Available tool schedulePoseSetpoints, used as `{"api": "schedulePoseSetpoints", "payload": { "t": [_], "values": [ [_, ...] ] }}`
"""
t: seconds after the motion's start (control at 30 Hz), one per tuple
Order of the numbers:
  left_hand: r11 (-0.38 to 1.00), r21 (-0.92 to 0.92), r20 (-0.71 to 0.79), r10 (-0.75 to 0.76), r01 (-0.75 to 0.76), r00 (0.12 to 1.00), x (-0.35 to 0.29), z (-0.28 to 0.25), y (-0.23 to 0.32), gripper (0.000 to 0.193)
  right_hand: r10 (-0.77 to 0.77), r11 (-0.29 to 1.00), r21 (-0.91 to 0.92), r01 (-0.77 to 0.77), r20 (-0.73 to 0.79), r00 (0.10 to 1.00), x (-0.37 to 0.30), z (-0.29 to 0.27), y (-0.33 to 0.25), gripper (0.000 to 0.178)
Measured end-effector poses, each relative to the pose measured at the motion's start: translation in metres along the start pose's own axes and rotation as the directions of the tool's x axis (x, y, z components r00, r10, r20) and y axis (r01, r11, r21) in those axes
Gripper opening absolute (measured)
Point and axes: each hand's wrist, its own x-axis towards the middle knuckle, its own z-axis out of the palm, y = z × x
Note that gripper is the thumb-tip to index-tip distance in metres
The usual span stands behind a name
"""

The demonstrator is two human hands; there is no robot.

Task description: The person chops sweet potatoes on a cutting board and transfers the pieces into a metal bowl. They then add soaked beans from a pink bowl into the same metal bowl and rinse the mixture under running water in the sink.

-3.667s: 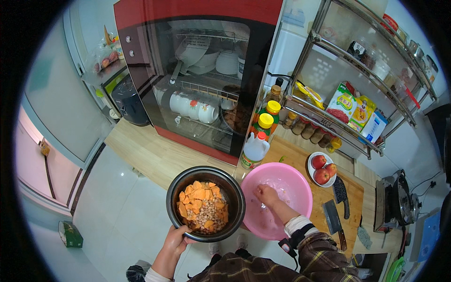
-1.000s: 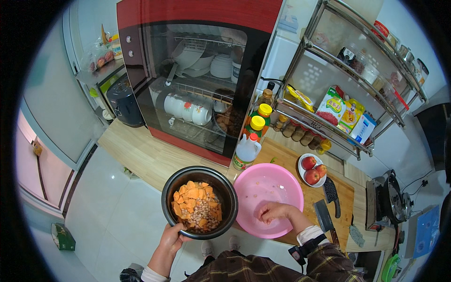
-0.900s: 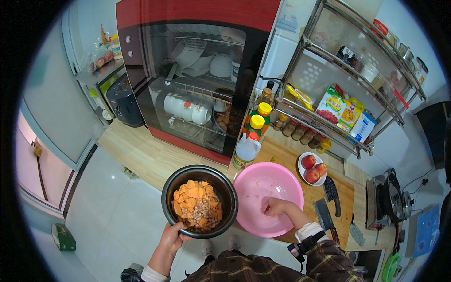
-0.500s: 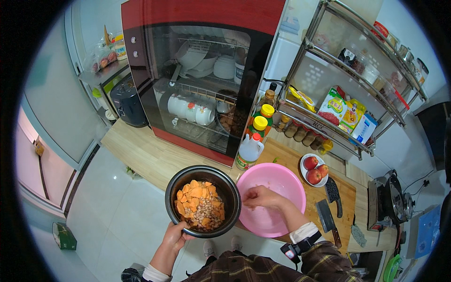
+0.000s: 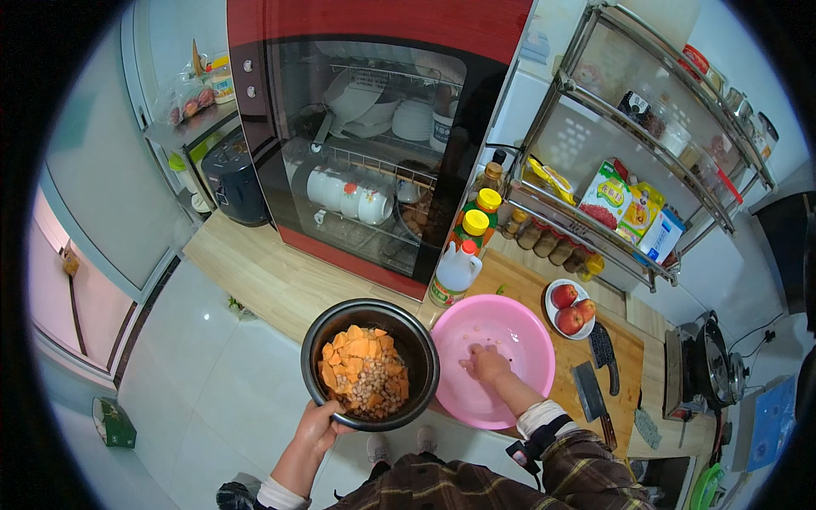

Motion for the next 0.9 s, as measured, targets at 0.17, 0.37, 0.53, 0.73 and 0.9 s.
{"api": "schedulePoseSetpoints", "payload": {
  "t": [0.17, 0.37, 0.53, 0.73, 0.9],
  "values": [
    [0.999, 0.02, 0.0, -0.028, 0.028, 1.0, 0.0, -0.001, 0.001, 0.048, -0.143, 0.964, 0.216, 0.157, -0.078, 0.987, 0.003, 0.045, 0.01, 0.03],
    [1.0, 0.028, 0.002, -0.01, 0.01, 1.0, -0.001, 0.001, 0.001, 0.049, -0.241, 0.952, 0.19, 0.242, -0.028, 0.97, 0.021, 0.057, 0.014, 0.014],
    [1.0, 0.018, -0.004, 0.0, 0.0, 1.0, -0.001, 0.0, -0.001, 0.048, 0.193, 0.927, 0.375, -0.025, -0.416, 0.889, 0.037, 0.032, 0.053, 0.011],
    [1.0, -0.002, -0.045, -0.03, 0.03, 0.999, 0.001, -0.003, -0.005, 0.047, 0.144, 0.935, 0.351, -0.053, -0.238, 0.961, 0.053, 0.017, 0.057, 0.018],
    [1.0, -0.003, -0.03, 0.003, -0.003, 1.0, 0.0, -0.006, -0.007, 0.048, -0.129, 0.968, 0.189, 0.165, -0.191, 0.973, 0.053, 0.034, 0.022, 0.02]
  ]
}}
